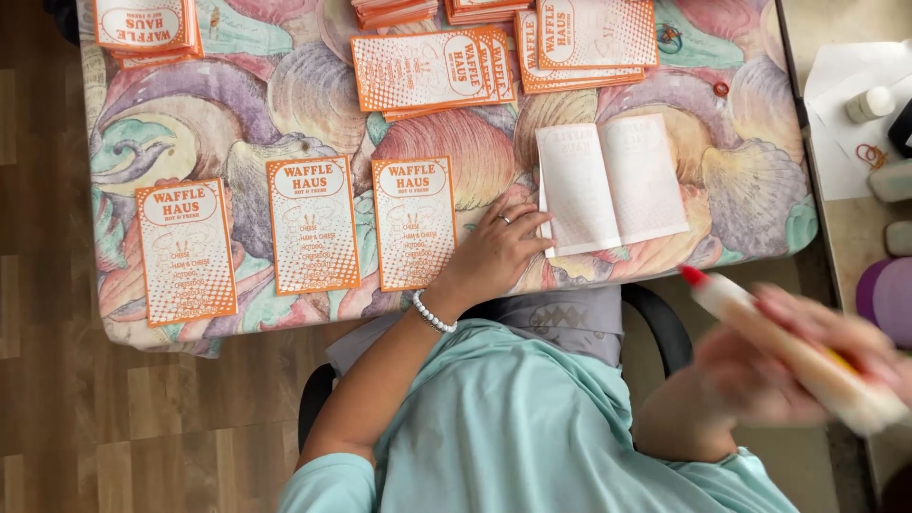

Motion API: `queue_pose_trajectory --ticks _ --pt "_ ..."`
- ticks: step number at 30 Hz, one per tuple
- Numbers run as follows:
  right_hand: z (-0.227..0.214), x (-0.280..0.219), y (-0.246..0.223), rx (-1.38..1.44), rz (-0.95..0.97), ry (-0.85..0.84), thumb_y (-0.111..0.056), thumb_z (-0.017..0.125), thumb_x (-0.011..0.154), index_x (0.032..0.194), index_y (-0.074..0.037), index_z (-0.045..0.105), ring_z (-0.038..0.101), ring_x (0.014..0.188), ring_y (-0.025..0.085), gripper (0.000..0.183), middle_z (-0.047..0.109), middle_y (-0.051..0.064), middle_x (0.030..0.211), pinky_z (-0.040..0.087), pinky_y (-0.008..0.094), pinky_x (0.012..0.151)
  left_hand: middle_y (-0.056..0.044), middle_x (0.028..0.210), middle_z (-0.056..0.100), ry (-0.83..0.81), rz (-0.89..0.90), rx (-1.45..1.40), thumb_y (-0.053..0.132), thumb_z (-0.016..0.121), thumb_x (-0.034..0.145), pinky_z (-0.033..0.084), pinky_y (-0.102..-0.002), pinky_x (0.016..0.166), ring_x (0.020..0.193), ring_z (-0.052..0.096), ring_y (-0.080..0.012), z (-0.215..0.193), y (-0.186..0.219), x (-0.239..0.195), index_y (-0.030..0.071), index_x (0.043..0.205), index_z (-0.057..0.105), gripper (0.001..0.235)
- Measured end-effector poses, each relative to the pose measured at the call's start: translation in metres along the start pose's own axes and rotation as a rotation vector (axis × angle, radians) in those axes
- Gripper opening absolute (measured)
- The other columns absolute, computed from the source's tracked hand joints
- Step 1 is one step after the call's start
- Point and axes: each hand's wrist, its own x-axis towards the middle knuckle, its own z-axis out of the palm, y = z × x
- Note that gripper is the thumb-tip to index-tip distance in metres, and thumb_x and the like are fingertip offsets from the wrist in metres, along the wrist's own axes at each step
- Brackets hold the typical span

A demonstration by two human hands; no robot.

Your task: Applying glue to the edges of paper bags and folding them to assemble or seal them.

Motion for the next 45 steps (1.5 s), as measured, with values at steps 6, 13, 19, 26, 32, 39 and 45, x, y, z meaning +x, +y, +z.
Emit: queue_pose_trajectory --ticks 6,13,19,26,32,39,45 --pt "0.035 -0.032 0.034 -0.135 0.558 -0.212 -0.018 0.082 0.088 0.120 -0.002 0.041 0.072 0.097 0.041 0.055 0.064 0.027 0.099 0.057 0.052 0.095 -0.005 0.136 0.060 0.017 -0.054 0.029 0.012 0.063 0.088 0.030 -0.057 0.119 0.134 0.053 -0.0289 0.028 -0.008 -0.007 0.020 0.106 0.073 0.022" --pt "0.035 -0.060 0.058 0.001 0.723 -0.220 0.004 0.076 0.088 0.120 0.000 0.039 0.070 0.100 0.049 0.050 0.063 0.034 0.101 0.054 0.059 0.096 -0.003 0.138 0.058 -0.013 -0.062 0.022 0.014 0.065 0.088 0.028 -0.056 0.120 0.136 0.050 -0.0275 0.019 -0.006 -0.005 0.021 0.109 0.072 0.023" --pt "0.046 -0.076 0.063 0.033 0.808 -0.217 0.006 0.075 0.088 0.119 0.001 0.041 0.069 0.103 0.045 0.046 0.063 0.032 0.100 0.050 0.058 0.099 -0.003 0.138 0.058 -0.037 -0.066 0.018 0.015 0.066 0.089 0.025 -0.057 0.122 0.137 0.049 -0.0272 0.022 -0.007 -0.006 0.021 0.111 0.073 0.023" --pt "0.047 -0.080 0.064 0.000 0.832 -0.234 0.002 0.075 0.091 0.115 0.001 0.041 0.070 0.101 0.041 0.041 0.065 0.029 0.100 0.053 0.053 0.095 -0.005 0.138 0.058 -0.048 -0.071 -0.008 0.012 0.065 0.089 0.026 -0.058 0.121 0.138 0.048 -0.0281 0.020 -0.007 -0.006 0.021 0.112 0.073 0.026" --pt "0.052 -0.077 0.059 0.009 0.841 -0.220 0.003 0.075 0.091 0.115 0.001 0.042 0.071 0.100 0.041 0.041 0.065 0.028 0.098 0.054 0.053 0.094 -0.005 0.138 0.058 -0.055 -0.069 -0.001 0.010 0.065 0.089 0.025 -0.058 0.121 0.138 0.049 -0.0280 0.016 -0.005 -0.005 0.021 0.113 0.074 0.028" --pt "0.050 -0.079 0.061 -0.001 0.843 -0.224 0.003 0.075 0.092 0.116 0.001 0.042 0.071 0.100 0.040 0.040 0.066 0.029 0.099 0.054 0.052 0.095 -0.005 0.139 0.058 -0.069 -0.073 -0.016 0.010 0.065 0.089 0.025 -0.058 0.121 0.138 0.049 -0.0285 0.014 -0.005 -0.003 0.020 0.114 0.074 0.028" --pt "0.048 -0.070 0.057 -0.033 0.839 -0.237 0.002 0.073 0.094 0.115 0.000 0.042 0.071 0.101 0.038 0.038 0.066 0.027 0.099 0.054 0.050 0.096 -0.006 0.137 0.060 -0.065 -0.073 -0.031 0.009 0.063 0.090 0.025 -0.057 0.121 0.137 0.050 -0.0289 0.011 -0.004 -0.003 0.020 0.113 0.075 0.028"
